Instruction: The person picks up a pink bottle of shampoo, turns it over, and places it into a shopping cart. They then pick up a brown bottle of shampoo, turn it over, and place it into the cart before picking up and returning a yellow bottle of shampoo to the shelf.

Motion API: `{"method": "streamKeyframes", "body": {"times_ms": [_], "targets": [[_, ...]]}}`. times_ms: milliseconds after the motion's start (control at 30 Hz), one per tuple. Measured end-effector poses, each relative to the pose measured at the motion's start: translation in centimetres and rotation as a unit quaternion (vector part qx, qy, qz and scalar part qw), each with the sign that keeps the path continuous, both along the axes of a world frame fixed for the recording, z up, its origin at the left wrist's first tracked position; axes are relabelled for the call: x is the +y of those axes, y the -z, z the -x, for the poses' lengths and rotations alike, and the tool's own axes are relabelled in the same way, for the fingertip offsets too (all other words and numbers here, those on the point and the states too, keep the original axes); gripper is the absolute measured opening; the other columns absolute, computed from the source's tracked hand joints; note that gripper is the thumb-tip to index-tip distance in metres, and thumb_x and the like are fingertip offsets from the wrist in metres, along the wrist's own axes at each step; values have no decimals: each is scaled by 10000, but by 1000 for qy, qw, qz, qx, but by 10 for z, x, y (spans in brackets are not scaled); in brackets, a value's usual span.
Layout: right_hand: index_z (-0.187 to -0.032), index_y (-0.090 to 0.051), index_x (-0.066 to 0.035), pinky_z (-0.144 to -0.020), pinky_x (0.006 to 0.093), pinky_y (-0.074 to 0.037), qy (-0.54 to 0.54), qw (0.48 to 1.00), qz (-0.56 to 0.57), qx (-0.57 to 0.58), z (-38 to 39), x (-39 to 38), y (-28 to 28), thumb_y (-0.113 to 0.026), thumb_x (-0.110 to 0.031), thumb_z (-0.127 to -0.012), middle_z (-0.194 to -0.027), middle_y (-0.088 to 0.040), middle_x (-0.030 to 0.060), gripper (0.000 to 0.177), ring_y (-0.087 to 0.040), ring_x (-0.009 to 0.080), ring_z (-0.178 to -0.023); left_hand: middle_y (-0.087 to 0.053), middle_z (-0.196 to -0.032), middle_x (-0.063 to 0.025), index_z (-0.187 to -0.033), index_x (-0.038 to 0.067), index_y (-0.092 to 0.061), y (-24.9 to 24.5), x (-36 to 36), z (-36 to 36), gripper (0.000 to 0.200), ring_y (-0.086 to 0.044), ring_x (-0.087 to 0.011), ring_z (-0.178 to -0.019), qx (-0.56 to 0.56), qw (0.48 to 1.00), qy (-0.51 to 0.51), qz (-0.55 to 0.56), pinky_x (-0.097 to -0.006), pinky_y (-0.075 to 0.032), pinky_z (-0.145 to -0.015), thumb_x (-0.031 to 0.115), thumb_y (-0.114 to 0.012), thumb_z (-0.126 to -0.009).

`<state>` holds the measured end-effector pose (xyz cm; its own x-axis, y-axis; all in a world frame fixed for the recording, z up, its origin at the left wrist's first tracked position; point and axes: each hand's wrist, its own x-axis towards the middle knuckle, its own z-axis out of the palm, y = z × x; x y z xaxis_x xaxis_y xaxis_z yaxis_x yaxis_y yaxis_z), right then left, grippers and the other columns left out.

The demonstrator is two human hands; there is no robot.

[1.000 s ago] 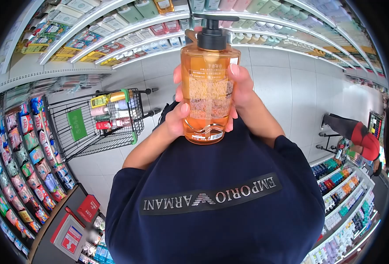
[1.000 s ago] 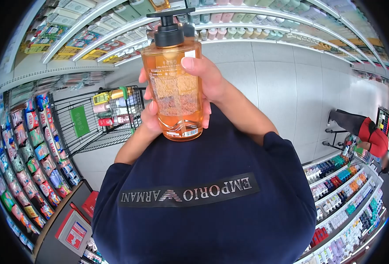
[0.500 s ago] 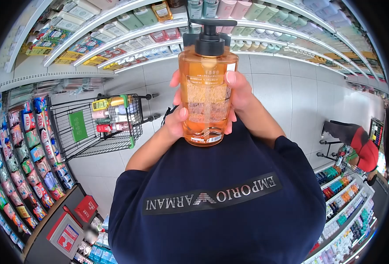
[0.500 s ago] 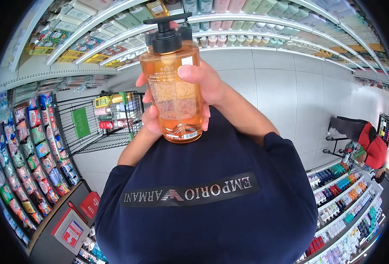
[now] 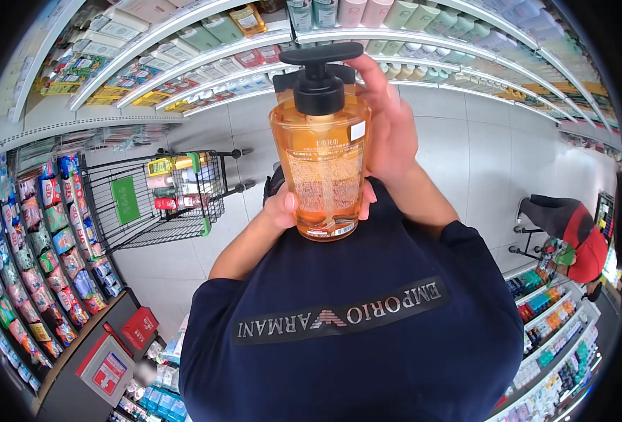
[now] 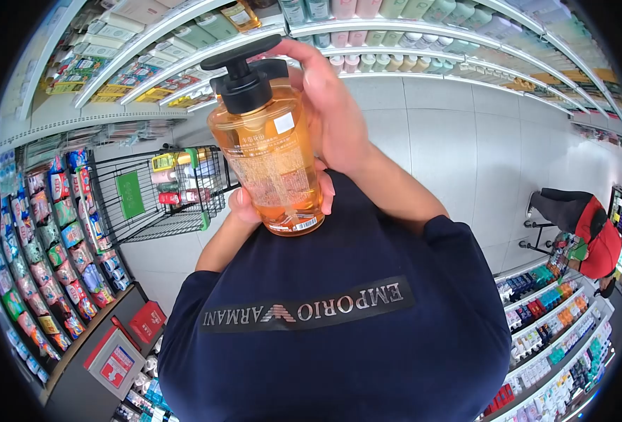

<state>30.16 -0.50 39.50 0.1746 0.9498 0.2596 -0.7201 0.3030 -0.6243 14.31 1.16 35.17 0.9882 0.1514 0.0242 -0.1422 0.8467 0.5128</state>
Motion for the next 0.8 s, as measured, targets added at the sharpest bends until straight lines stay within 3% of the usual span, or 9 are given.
{"method": "streamKeyframes", "body": {"times_ms": [33,67,133,167,233,367,433,800], "targets": [[-1357,-370,-30,-831,337,-514,41,998,54,-22,-5,0,-4,-486,-272,-932,-1241,-541,162,502,-560,175,-1105,-543,-1150,-215,-1325,-9,-386,0,-1,-1,1009,-603,-299,-957,12,1000,-4,-29,-390,-487,-830,683,-667,-648],[-1357,-370,-30,-831,337,-514,42,997,54,-21,-13,-2,-4,-486,-272,-932,-1241,-541,162,502,-560,175,-1105,-543,-1150,-215,-1325,-9,-386,-1,-1,-2,1009,-603,-299,-957,13,1000,-3,-28,-390,-487,-830,683,-667,-648],[-1183,-578,-10,-696,262,-530,77,976,125,-162,-32,-4,-4,-517,-191,-924,-1049,-648,102,322,-630,119,-924,-541,-1163,-217,-1333,-18,-376,-3,-1,-7,1021,-595,-300,-976,28,999,-17,-34,-389,-481,-840,682,-670,-651],[-1183,-578,-10,-696,262,-530,78,976,123,-162,-37,-4,-6,-517,-191,-924,-1049,-648,102,322,-630,119,-924,-541,-1163,-217,-1333,-18,-376,-3,0,-9,1021,-595,-300,-976,28,999,-16,-35,-389,-481,-840,682,-670,-651],[-1036,-667,-3,-585,194,-496,120,956,149,-222,-44,-4,-13,-602,-152,-880,-867,-686,51,226,-633,76,-731,-537,-1173,-219,-1351,-16,-359,-2,0,-12,1043,-590,-301,-989,46,997,-21,-52,-390,-477,-852,679,-684,-645],[-1005,-678,-2,-571,193,-474,101,940,158,-284,-59,-5,-17,-647,-127,-849,-805,-687,27,202,-605,54,-667,-535,-1176,-218,-1361,-14,-348,1,-2,-15,1060,-585,-302,-1001,57,997,-9,-46,-393,-473,-864,672,-702,-634],[-979,-689,-1,-549,187,-447,87,934,161,-305,-62,-4,-14,-653,-124,-845,-769,-683,14,185,-582,36,-655,-549,-1157,-216,-1322,-28,-369,4,-3,-18,971,-610,-271,-989,42,999,-25,-19,-378,-500,-865,563,-736,-645],[-913,-726,-18,-529,191,-432,101,918,164,-346,-71,1,-23,-654,-148,-857,-695,-657,-3,159,-545,23,-609,-532,-1165,-217,-1357,-22,-344,-3,-3,-26,1041,-581,-294,-997,67,996,-17,-53,-392,-473,-858,632,-714,-636]]}}
